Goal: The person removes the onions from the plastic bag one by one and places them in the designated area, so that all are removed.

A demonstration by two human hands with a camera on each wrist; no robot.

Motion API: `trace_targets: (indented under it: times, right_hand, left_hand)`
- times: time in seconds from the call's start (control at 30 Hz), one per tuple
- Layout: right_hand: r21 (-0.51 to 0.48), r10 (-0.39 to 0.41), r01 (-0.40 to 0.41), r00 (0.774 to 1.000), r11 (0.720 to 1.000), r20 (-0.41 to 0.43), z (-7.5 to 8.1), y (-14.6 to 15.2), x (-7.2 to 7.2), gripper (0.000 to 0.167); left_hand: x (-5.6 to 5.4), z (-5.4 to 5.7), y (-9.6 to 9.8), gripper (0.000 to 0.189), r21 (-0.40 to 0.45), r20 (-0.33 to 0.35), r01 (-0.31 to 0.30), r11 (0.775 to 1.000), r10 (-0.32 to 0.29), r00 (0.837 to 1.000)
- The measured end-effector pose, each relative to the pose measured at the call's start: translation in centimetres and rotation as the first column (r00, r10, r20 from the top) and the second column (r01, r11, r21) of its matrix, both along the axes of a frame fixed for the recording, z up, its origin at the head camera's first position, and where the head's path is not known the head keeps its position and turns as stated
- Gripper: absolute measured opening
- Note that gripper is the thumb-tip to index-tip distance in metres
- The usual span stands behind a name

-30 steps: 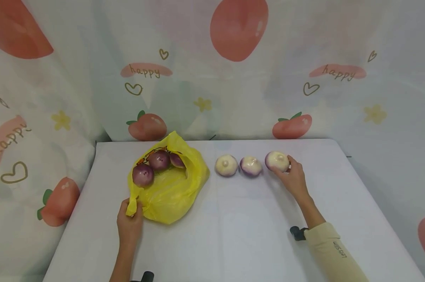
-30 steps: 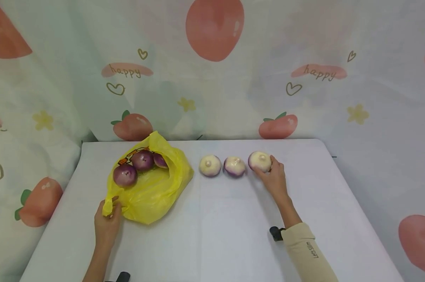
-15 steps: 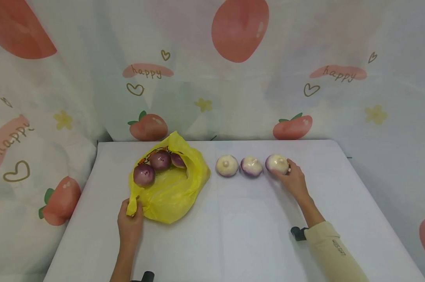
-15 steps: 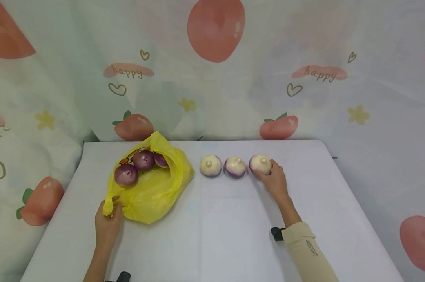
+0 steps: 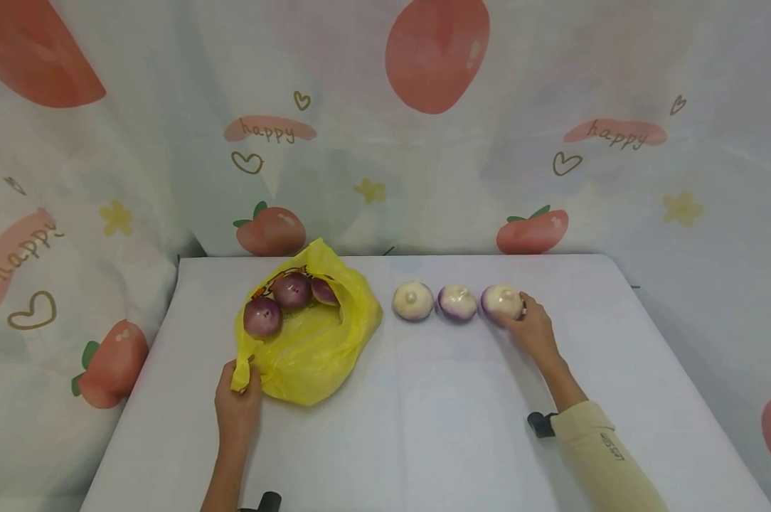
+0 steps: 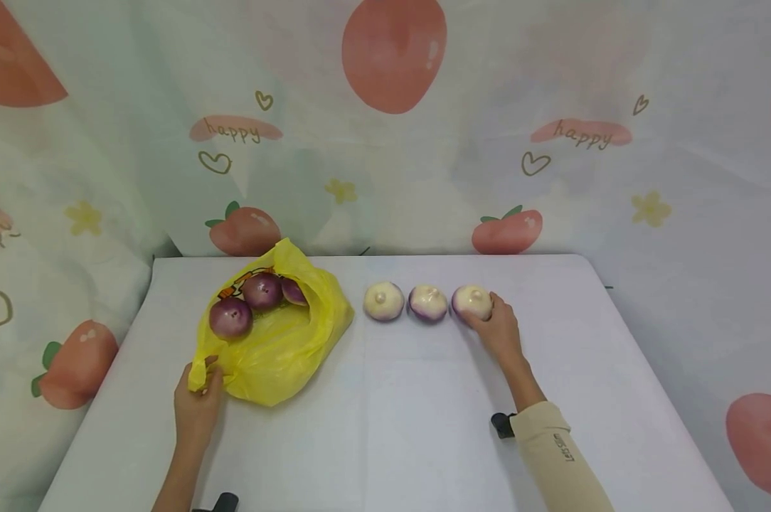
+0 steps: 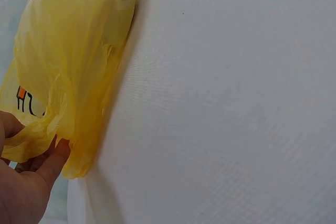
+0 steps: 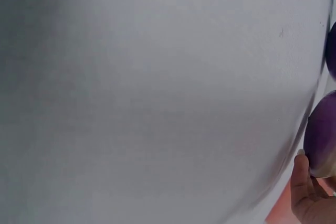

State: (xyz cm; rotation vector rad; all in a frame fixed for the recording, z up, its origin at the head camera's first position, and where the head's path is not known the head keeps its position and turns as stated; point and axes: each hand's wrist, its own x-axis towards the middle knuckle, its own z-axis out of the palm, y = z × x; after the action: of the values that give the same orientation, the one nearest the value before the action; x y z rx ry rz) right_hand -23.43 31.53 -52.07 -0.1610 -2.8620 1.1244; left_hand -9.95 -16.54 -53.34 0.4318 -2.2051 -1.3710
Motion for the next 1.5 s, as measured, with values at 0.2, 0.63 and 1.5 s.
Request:
trace_targets:
  times: [0.2,0.63,1.5]
  right_hand:
    - [0.001,0.005,-0.005,1.0,1.0,0.004,0.13,-0.04,-0.07,0.083]
    - [-0.003,0.021,-0.021,1.0,1.0,0.016,-0.14,-0.11,0.08,0.085]
    - [0.014,0.055,-0.054,0.998,0.998,-0.034,-0.18,0.06,0.01,0.083]
  left_hand:
    - [-0.07,0.2,0.1,0.02,0.013,0.011,-0.004,1.0,0.003,1.0]
    - [0.01,0.35,0.12,0.019,0.01,0.001,0.006,1.0,-0.006,1.0]
    - [-0.05,-0.02,-0.12,0.018,0.008,-0.005,0.003,1.0,-0.003,1.0]
